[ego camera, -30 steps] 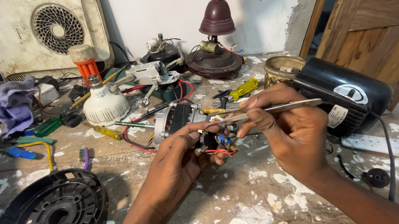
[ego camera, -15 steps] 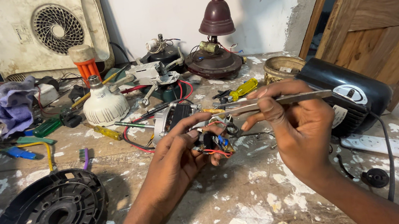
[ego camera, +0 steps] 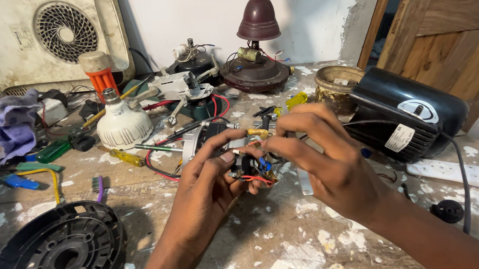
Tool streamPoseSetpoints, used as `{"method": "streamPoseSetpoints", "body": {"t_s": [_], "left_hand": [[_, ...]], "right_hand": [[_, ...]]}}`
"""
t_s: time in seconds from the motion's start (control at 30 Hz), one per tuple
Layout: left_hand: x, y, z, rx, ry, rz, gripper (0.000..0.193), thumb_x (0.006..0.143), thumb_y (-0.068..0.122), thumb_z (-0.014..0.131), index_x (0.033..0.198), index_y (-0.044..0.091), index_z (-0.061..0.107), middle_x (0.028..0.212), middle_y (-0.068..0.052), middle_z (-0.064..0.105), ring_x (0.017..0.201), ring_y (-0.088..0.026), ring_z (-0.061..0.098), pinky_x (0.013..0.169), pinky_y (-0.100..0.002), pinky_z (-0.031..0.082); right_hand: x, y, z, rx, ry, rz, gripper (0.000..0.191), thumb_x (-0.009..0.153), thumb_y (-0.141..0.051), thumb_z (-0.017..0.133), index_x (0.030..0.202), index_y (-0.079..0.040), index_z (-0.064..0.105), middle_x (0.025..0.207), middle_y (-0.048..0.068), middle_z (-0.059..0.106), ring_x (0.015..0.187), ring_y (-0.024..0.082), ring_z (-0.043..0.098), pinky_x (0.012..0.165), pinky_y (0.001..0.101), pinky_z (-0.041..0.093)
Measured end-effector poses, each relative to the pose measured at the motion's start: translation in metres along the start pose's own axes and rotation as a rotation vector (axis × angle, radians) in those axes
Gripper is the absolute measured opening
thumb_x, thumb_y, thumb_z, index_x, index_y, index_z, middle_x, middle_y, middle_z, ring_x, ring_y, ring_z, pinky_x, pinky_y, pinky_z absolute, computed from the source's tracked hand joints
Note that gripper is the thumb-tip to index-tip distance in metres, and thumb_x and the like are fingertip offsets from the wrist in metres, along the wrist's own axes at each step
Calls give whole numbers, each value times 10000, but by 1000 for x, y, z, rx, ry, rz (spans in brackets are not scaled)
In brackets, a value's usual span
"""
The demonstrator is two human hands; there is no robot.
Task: The person repairs an electric motor on a cluttered workbench. They use a small metal file and rod to work on the motor's wiring and terminal block, reposition the motor, and then use a yellow-handled screwdriver to loosen and tighten screws while adjusting the motor housing and its parts.
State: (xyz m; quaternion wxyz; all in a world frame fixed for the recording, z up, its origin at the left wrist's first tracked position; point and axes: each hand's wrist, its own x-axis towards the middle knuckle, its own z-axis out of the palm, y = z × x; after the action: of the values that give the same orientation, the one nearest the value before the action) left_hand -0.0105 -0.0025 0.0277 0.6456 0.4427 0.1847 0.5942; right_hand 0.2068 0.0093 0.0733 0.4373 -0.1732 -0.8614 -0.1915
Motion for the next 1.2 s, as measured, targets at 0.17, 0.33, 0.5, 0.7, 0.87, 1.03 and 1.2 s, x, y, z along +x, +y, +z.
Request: {"method": "streamPoseSetpoints", "body": {"t_s": [0.17,0.33,0.5,0.7,0.87,1.03,1.2], "left_hand": [[2,-3,-3,2,-18,23,251,1023,92,478,1216,-42,568,1110,-166,717,787,-200,696,739,-302,579],[2,-6,-3,16,-2,23,217,1035,109,516,1171,-44,587,1005,-136,704,773,-188,690,734,-312,586],[2,-7,-1,71,-5,32,265,1038,170,537,1199,-30,602,954,-119,690,775,-174,691,731,-304,582],[0,-6,0,83,25,20,301,1036,206,545,1213,-27,614,979,-98,690,776,-153,674,729,-297,581],[0,-6,1,90,-4,66,323,1041,186,547,1240,-55,629,1035,-116,696,830,-160,691,736,-303,578],[0,-7,2,92,1,87,334,1033,186,553,1243,-61,634,1070,-124,706,838,-175,706,737,-309,583],[-2,-5,4,233,60,98,330,1000,206,605,1208,-36,690,1011,-94,717,797,-151,691,724,-291,583]], "right_hand": [[1,2,12,102,-13,155,384,810,109,704,1150,-68,724,1038,90,661,1036,249,637,843,401,566],[2,4,20,248,23,300,325,829,51,750,1135,-57,745,1003,83,698,925,206,686,769,344,560],[1,4,22,299,57,322,165,858,-23,785,1017,-54,753,970,68,695,923,188,701,800,328,554],[3,1,23,206,55,344,157,813,-23,797,962,-72,790,892,46,716,824,189,622,674,334,496],[4,-1,22,165,64,273,179,845,-31,790,1023,-34,775,891,65,697,841,192,606,697,337,488],[4,-6,21,126,63,275,179,848,-29,811,1018,8,771,737,84,638,702,205,531,610,357,415],[6,-7,17,100,90,220,151,841,-33,809,978,-4,753,784,63,680,697,175,526,600,322,403]]}}
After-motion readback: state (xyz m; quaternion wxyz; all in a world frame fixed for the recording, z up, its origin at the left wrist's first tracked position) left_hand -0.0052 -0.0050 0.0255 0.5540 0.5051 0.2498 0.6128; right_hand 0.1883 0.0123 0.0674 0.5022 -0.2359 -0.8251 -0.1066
